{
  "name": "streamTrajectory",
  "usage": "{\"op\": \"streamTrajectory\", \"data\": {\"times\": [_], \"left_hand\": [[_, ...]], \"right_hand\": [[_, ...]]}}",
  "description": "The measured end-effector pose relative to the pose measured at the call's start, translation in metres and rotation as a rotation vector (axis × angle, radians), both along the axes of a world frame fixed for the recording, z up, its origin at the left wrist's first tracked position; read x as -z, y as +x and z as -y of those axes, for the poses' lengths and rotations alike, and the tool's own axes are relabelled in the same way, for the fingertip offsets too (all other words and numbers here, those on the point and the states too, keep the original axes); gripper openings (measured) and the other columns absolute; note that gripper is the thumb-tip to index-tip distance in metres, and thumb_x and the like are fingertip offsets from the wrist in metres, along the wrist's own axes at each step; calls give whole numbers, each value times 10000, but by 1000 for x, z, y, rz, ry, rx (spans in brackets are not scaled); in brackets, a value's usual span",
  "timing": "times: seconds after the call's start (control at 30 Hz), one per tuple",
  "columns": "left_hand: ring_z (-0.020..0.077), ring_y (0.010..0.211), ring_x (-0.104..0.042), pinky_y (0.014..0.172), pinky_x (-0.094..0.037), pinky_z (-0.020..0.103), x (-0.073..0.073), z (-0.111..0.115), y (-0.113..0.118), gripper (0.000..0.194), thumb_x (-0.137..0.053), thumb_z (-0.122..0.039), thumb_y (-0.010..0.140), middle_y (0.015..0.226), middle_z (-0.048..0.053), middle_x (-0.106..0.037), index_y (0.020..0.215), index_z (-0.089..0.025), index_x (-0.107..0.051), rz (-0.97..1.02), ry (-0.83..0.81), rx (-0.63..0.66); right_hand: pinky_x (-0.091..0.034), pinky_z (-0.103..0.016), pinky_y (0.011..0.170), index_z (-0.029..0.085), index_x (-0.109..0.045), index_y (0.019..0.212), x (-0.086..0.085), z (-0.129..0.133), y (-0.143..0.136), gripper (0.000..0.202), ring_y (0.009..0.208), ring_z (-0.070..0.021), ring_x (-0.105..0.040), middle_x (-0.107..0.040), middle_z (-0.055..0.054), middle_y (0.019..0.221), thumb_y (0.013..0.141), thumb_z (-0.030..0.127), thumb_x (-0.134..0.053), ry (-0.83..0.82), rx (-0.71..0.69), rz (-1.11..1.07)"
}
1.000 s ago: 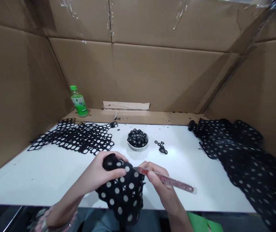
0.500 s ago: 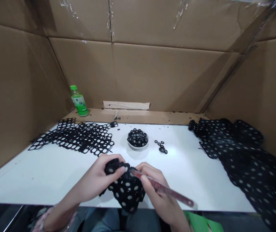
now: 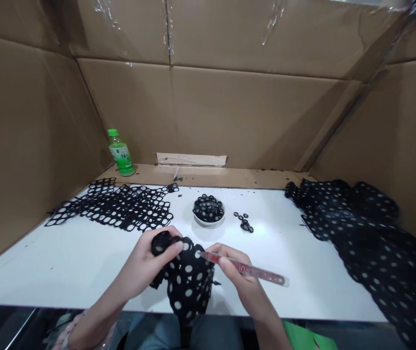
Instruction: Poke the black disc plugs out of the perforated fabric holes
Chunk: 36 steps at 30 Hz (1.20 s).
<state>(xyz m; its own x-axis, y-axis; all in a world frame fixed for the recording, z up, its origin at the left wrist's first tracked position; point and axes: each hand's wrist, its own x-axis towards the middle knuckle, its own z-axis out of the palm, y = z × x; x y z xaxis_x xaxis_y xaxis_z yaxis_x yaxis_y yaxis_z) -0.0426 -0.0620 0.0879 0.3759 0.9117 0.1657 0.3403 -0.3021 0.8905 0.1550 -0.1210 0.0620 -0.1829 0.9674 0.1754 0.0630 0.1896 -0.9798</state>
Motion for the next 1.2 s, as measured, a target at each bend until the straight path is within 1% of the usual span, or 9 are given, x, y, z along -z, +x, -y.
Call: {"op": "streamTrajectory", "data": {"times": [0.13, 0.2, 0.3, 0.4, 0.5, 0.6, 0.83, 1.0, 1.2], "left_hand": [[196, 853, -551, 792, -411, 268, 5, -10, 4, 157, -559, -327, 801, 829, 24, -593, 739, -183, -561, 65, -16, 8], [201, 871, -548, 810, -408, 281, 7, -11, 5, 165, -540, -337, 809, 853, 30, -591, 761, -180, -559, 88, -103, 37], [189, 787, -551, 739, -426, 273, 8, -9, 7, 202, -557, -380, 791, 781, 15, -587, 798, -178, -570, 99, -229, 90], [194, 799, -563, 741, -433, 265, 7, -6, 9, 231, -645, -380, 718, 804, 20, -614, 814, -172, -614, 51, -211, 168], [180, 724, -558, 668, -438, 251, 5, -4, 9, 217, -679, -368, 688, 735, 12, -607, 745, -168, -619, -25, -222, 121], [136, 608, -496, 570, -396, 227, 2, -4, 9, 234, -648, -361, 723, 618, -17, -530, 632, -165, -560, -11, -226, 137], [105, 561, -439, 543, -361, 216, -7, -2, 11, 254, -606, -324, 771, 577, -25, -488, 597, -156, -527, 34, -189, 205], [104, 542, -437, 536, -359, 214, -9, -1, 11, 273, -601, -323, 789, 555, -27, -502, 585, -156, -534, 2, -128, 195], [121, 581, -495, 566, -361, 216, -7, 10, 11, 297, -546, -358, 850, 592, -6, -561, 647, -145, -586, -236, 95, 148]], "right_hand": [[-373, -298, 769, 177, -627, 855, 6, -1, 9, 283, 833, -195, -520, -604, -40, 877, 930, 358, -422, 9, -38, -103], [-372, -303, 777, 172, -635, 872, 4, 1, 8, 284, 850, -199, -525, -618, -52, 922, 933, 347, -420, 19, -30, -104], [-370, -294, 765, 171, -633, 859, -1, 3, 6, 274, 832, -187, -521, -611, -43, 899, 935, 331, -424, 10, -16, -60], [-381, -298, 762, 167, -634, 860, -4, 5, 7, 289, 823, -187, -525, -601, -42, 873, 939, 336, -414, 13, -55, -58], [-399, -321, 773, 170, -643, 900, -1, 6, 9, 294, 830, -204, -543, -613, -53, 867, 934, 352, -414, 9, -90, -86], [-397, -364, 851, 181, -637, 906, 5, 7, 12, 273, 940, -242, -555, -632, -82, 986, 920, 367, -437, 8, -75, -125], [-403, -317, 736, 187, -486, 687, 5, 8, 8, 329, 787, -194, -503, -546, -46, 824, 905, 427, -428, -42, -47, -105], [-370, -289, 707, 191, -482, 728, 0, 9, 4, 286, 757, -170, -469, -497, -22, 798, 937, 357, -381, 45, 11, 18], [-345, -283, 687, 206, -403, 741, -8, 14, -15, 203, 760, -166, -478, -487, -16, 787, 935, 181, -346, 191, 111, 386]]}}
